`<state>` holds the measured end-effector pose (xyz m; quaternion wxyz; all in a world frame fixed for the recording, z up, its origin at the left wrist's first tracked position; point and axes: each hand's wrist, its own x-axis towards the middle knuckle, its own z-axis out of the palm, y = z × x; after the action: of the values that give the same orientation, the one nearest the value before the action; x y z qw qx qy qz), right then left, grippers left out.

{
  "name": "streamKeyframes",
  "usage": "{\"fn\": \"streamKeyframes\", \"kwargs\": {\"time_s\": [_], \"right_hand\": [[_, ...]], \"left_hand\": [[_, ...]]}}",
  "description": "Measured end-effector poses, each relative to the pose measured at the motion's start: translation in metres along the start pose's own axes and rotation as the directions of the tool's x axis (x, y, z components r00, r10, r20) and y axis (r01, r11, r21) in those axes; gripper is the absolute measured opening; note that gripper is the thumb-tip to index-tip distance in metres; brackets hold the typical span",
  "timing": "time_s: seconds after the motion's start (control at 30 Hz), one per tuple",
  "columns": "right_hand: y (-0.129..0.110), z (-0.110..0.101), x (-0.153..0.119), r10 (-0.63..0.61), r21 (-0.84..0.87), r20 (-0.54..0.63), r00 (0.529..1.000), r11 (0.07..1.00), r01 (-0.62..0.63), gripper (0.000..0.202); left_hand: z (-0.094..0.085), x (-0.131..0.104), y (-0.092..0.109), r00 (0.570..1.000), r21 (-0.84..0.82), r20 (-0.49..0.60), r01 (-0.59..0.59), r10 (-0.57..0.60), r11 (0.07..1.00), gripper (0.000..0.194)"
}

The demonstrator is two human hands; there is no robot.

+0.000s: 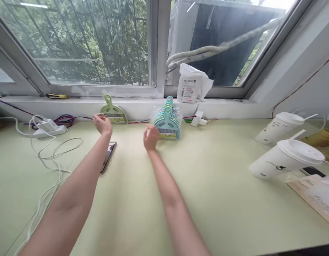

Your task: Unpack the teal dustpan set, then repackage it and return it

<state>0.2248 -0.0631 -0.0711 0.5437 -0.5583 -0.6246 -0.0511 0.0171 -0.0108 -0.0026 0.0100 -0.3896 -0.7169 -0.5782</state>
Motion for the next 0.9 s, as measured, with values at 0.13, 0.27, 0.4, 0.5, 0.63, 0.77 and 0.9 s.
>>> {"fn": "streamKeyframes", "kwargs": {"time_s": [0.13,0.27,0.4,0.5,0.63,0.77,0.9], "right_hand": [[0.058,-0.074,-0.001,0.301,-0.128,-0.308,0.903,0.927,-0.353,0.036],[0.108,-0.109,-0.004,0.515,-0.039,0.007,0.857,0.857,-0.514,0.033],[0.121,-0.108,-0.007,0.542,-0.031,0.076,0.837,0.841,-0.541,0.03],[0.118,-0.104,-0.007,0.551,-0.053,0.067,0.832,0.834,-0.549,0.026],[0.115,-0.104,-0.008,0.532,-0.046,0.097,0.841,0.846,-0.53,0.02],[0.112,-0.108,-0.018,0.565,0.044,0.09,0.82,0.82,-0.57,0.021],[0.104,-0.123,-0.043,0.563,0.196,0.223,0.796,0.774,-0.602,0.024]], "left_hand": [[-0.008,-0.097,0.017,0.981,-0.184,0.192,0.003,0.033,0.983,0.028],[-0.03,-0.19,0.015,0.875,-0.28,0.472,0.032,0.108,0.96,0.02],[-0.056,-0.23,0.005,0.758,-0.278,0.638,0.061,0.137,0.959,0.02],[-0.066,-0.23,0.001,0.744,-0.282,0.655,0.081,0.13,0.956,0.019],[-0.067,-0.224,0.001,0.751,-0.281,0.649,0.092,0.118,0.955,0.02],[-0.062,-0.218,0.0,0.804,-0.329,0.589,0.147,0.081,0.933,0.018],[-0.064,-0.21,0.0,0.804,-0.427,0.59,0.384,-0.07,0.819,0.035]]}}
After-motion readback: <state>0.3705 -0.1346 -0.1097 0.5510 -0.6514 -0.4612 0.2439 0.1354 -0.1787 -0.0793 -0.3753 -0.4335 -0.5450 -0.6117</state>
